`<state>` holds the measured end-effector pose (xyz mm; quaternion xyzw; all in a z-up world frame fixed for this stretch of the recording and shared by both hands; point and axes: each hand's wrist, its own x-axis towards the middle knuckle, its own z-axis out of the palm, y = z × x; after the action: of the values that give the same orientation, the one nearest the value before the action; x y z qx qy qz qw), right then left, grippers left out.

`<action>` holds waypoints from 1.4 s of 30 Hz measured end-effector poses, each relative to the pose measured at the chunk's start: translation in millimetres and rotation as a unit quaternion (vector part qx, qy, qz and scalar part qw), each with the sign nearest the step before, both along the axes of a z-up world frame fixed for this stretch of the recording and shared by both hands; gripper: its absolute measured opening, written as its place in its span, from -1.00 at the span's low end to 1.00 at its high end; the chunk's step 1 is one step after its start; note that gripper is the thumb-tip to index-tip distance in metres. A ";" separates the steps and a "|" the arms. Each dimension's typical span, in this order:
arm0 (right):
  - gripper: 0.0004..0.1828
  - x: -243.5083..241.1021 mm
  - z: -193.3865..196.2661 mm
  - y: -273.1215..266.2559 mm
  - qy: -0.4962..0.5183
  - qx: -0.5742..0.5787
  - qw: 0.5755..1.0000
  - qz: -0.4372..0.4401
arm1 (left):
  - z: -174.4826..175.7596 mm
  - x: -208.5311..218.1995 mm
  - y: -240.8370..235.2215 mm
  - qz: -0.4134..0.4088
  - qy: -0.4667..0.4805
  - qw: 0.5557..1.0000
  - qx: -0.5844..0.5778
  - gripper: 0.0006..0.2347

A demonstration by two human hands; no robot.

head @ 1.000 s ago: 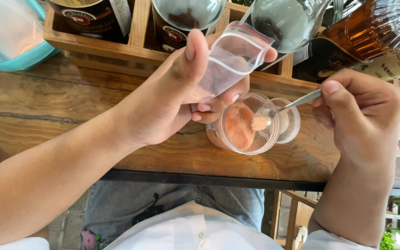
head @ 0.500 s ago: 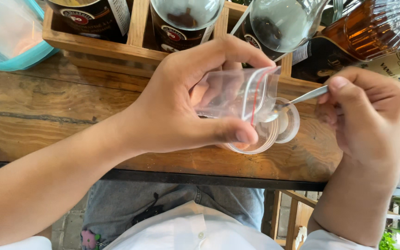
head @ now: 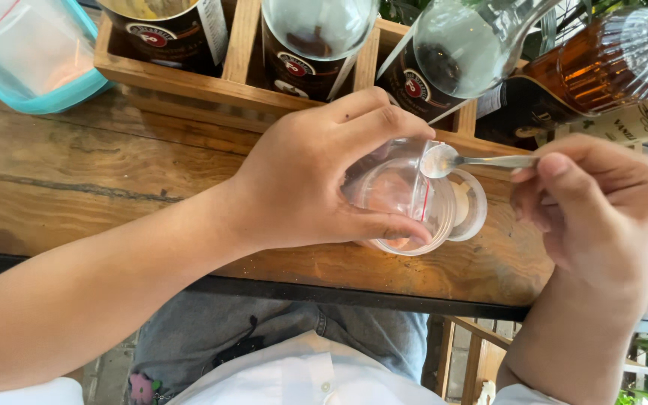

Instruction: The person scoops a light-colored powder from a plastic cup into a small zip-lock bag using a small spoon.

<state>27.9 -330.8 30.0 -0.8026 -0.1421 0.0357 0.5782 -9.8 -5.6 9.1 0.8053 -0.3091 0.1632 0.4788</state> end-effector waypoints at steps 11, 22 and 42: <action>-0.74 -4.0 -13.4 -4.5 -0.030 0.068 0.997 -0.037 | -2.0 -1.4 -2.3 0.035 -0.038 0.998 -0.040 -0.41; -0.59 -20.1 -6.2 39.6 -0.370 -0.160 0.913 0.059 | -14.0 2.1 -6.5 0.018 -0.070 0.997 0.005 -0.39; -0.52 -14.9 -43.3 -39.1 -0.312 -0.164 0.928 0.123 | -17.5 0.5 -5.6 0.039 -0.069 0.997 -0.008 -0.35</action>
<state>13.0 -370.0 -13.3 -0.8330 -0.4055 -0.1230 0.3558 -9.2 -11.2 -8.4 0.7996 -0.3086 0.2396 0.4561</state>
